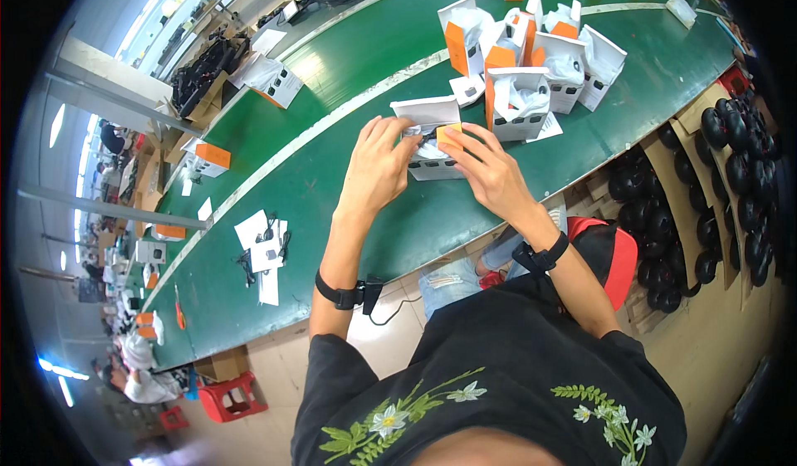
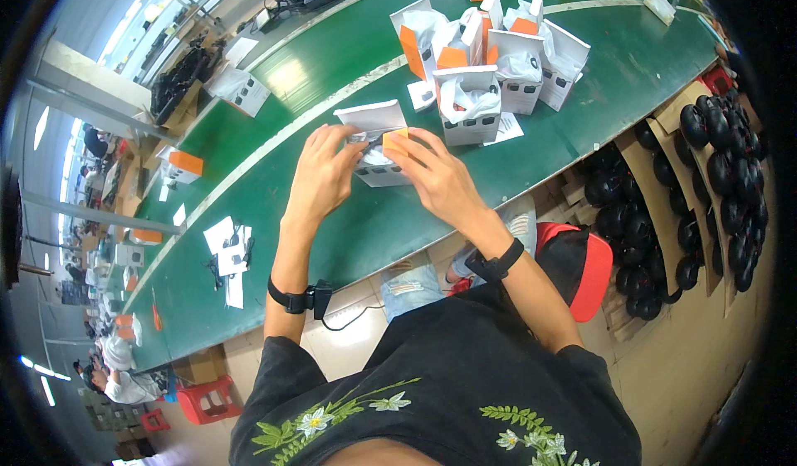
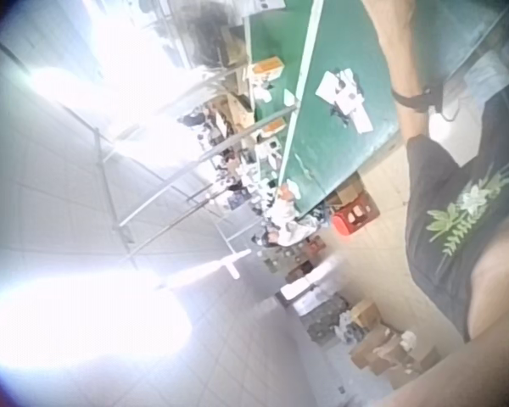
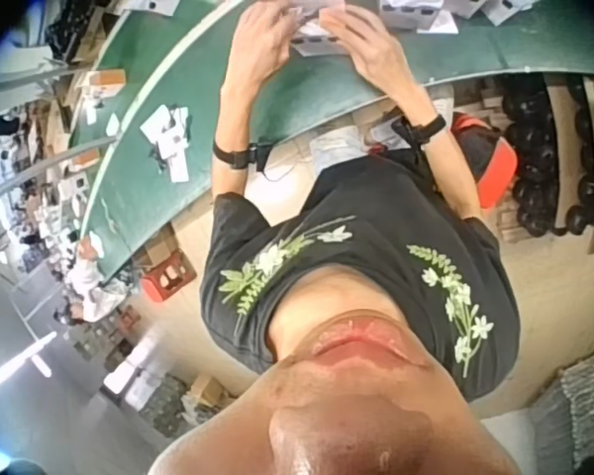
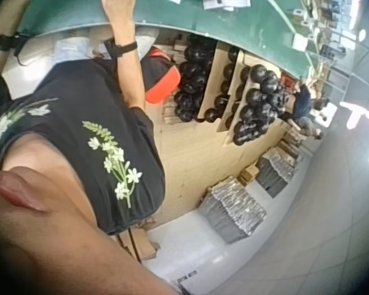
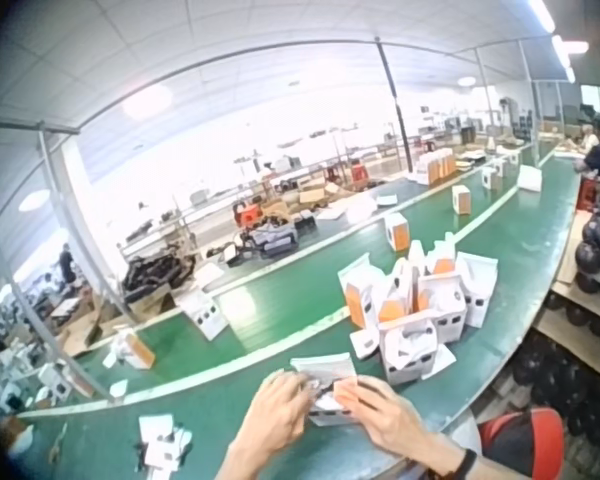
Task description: The person is packing electronics components, manuals, and cables into retail boxes on a production assembly line.
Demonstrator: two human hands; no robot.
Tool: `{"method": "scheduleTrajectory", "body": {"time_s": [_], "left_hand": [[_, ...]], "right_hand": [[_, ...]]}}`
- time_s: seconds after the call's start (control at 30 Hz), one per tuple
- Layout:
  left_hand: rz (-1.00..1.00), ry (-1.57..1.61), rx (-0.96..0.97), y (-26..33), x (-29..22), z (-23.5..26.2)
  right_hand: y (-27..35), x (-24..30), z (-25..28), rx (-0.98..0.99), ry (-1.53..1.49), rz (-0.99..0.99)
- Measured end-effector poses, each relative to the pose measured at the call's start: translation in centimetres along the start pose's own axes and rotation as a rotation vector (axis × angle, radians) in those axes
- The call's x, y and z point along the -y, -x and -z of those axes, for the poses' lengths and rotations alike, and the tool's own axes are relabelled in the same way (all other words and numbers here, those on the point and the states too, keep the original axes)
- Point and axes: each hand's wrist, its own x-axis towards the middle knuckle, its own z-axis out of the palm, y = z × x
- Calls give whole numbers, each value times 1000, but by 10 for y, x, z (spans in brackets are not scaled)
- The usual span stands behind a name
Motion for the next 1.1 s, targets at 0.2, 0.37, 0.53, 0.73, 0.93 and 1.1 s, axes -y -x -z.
{"method": "scheduleTrajectory", "body": {"time_s": [0.2,0.37,0.53,0.73,0.93,1.1], "left_hand": [[210,531,-57,28,3,-32],[527,830,-407,11,12,-45],[136,866,118,17,53,-38],[67,632,104,14,10,6],[105,534,51,23,17,-3],[66,555,72,23,16,-3]], "right_hand": [[-7,1,7,72,-11,0],[-5,-6,8,80,-24,7],[-7,-15,1,78,-71,32],[2,-3,5,4,-423,-274],[-16,14,14,-17,-370,-311],[-7,5,4,-30,-91,-77]]}}
